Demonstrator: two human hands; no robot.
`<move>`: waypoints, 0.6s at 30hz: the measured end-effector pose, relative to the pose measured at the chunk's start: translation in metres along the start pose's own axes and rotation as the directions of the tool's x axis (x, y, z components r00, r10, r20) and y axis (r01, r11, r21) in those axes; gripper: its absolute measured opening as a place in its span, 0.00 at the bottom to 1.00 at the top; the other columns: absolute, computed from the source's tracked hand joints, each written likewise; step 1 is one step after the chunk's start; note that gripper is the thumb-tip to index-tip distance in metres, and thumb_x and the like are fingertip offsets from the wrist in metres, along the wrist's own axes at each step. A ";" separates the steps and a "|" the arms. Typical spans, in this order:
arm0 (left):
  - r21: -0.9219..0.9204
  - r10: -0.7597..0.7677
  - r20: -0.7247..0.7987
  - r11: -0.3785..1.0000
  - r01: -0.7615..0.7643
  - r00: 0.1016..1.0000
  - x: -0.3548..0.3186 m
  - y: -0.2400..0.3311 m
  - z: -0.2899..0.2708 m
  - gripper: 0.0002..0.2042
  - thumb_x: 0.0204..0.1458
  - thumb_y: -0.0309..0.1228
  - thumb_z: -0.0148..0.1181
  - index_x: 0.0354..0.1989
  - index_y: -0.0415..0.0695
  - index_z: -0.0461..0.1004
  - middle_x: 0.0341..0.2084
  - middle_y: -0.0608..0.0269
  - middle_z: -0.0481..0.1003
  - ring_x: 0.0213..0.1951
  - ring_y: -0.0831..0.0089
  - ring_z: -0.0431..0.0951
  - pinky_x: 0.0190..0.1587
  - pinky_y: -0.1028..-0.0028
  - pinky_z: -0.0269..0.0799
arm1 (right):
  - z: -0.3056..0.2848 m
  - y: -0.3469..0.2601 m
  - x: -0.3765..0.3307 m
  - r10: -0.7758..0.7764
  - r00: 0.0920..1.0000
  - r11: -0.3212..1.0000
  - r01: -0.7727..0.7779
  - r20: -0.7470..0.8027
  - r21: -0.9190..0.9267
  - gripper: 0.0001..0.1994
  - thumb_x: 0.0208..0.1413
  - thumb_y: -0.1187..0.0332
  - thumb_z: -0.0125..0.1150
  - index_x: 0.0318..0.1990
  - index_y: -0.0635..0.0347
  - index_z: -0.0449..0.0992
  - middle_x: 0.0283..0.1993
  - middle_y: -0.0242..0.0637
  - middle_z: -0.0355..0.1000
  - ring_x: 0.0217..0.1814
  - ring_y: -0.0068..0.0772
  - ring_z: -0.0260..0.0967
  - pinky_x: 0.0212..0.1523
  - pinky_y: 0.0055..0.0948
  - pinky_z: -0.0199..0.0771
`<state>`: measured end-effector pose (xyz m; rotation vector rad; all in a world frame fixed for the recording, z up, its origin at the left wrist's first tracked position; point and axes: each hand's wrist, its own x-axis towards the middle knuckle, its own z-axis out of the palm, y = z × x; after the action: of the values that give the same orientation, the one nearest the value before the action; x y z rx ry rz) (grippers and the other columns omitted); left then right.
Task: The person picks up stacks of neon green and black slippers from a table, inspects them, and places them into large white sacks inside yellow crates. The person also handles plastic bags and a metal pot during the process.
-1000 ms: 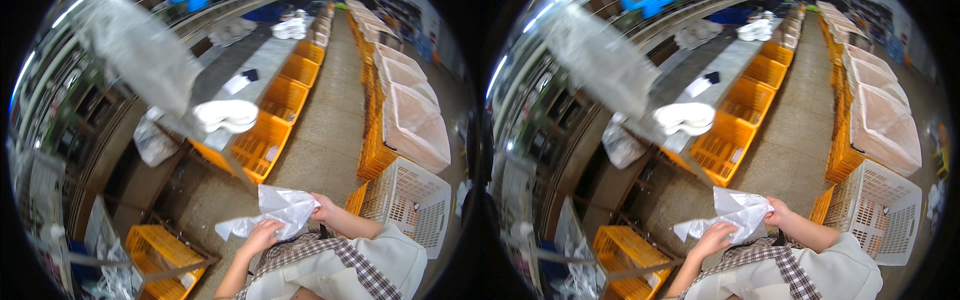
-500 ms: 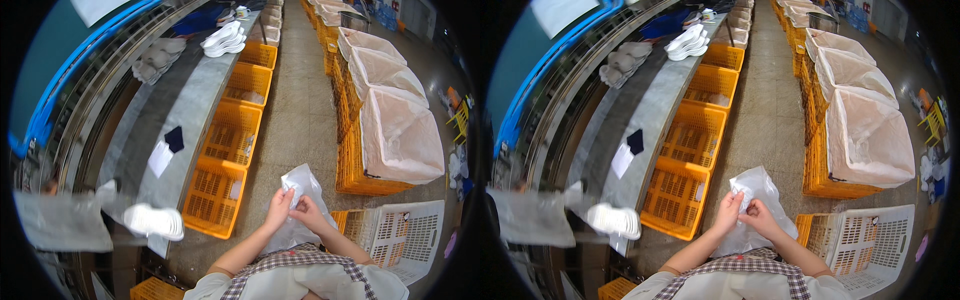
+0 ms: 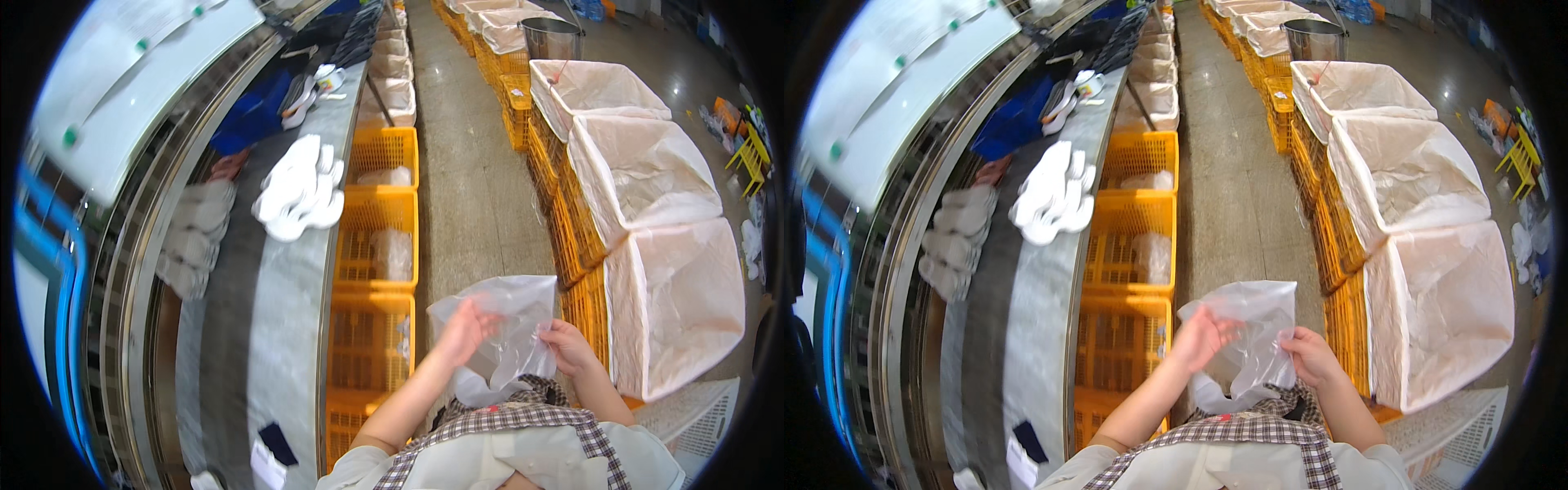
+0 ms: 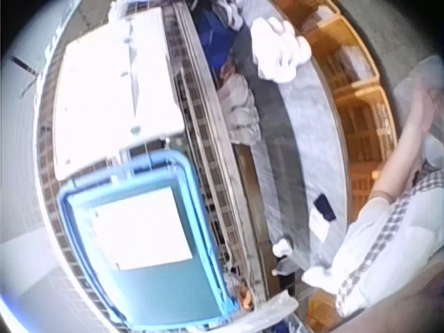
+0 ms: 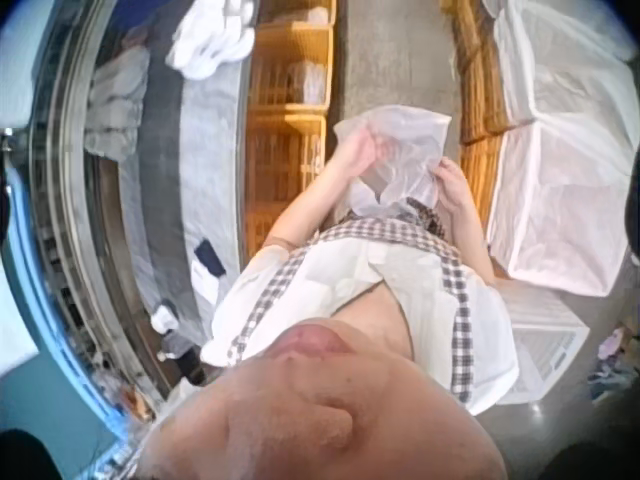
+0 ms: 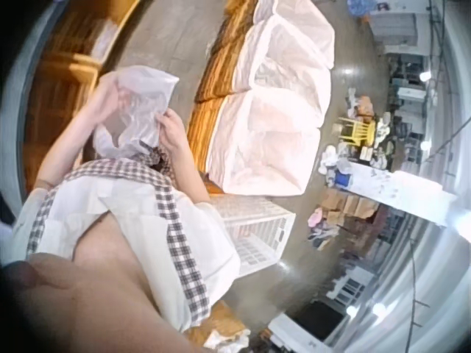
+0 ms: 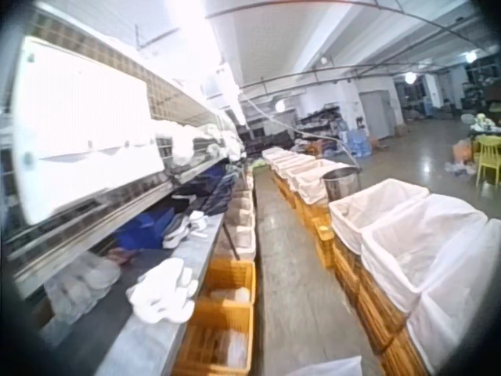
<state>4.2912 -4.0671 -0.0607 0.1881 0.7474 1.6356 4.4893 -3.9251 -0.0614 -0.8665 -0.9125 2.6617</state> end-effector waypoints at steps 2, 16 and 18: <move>0.602 0.091 0.090 0.789 -0.127 0.992 0.071 0.005 -0.010 0.20 0.57 0.43 0.52 0.52 0.43 0.64 0.43 0.63 0.71 0.47 0.73 0.70 0.52 0.72 0.64 | -0.010 -0.034 0.055 0.011 1.000 1.000 -0.011 -0.028 0.019 0.11 0.55 0.77 0.53 0.45 0.68 0.71 0.41 0.38 0.73 0.39 0.30 0.72 0.44 0.30 0.73; 0.561 0.070 -0.176 0.827 0.042 0.982 0.457 0.274 -0.034 0.11 0.51 0.28 0.61 0.41 0.37 0.73 0.36 0.66 0.74 0.34 0.81 0.74 0.41 0.78 0.71 | 0.057 -0.344 0.482 0.104 0.979 0.864 -0.001 0.176 -0.504 0.08 0.57 0.64 0.58 0.31 0.58 0.74 0.23 0.23 0.68 0.23 0.12 0.61 0.23 0.13 0.59; 0.399 0.079 -0.256 0.916 0.031 0.963 0.513 0.315 -0.060 0.12 0.52 0.27 0.59 0.44 0.40 0.71 0.37 0.64 0.74 0.37 0.77 0.75 0.42 0.76 0.72 | 0.066 -0.377 0.557 0.116 0.966 0.897 -0.002 0.231 -0.443 0.07 0.57 0.65 0.58 0.32 0.58 0.73 0.23 0.23 0.67 0.24 0.12 0.61 0.23 0.13 0.58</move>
<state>3.8867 -3.6183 -0.0764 0.2711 1.2943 1.5311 3.9983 -3.4612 -0.0479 -0.6446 -1.6225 2.7012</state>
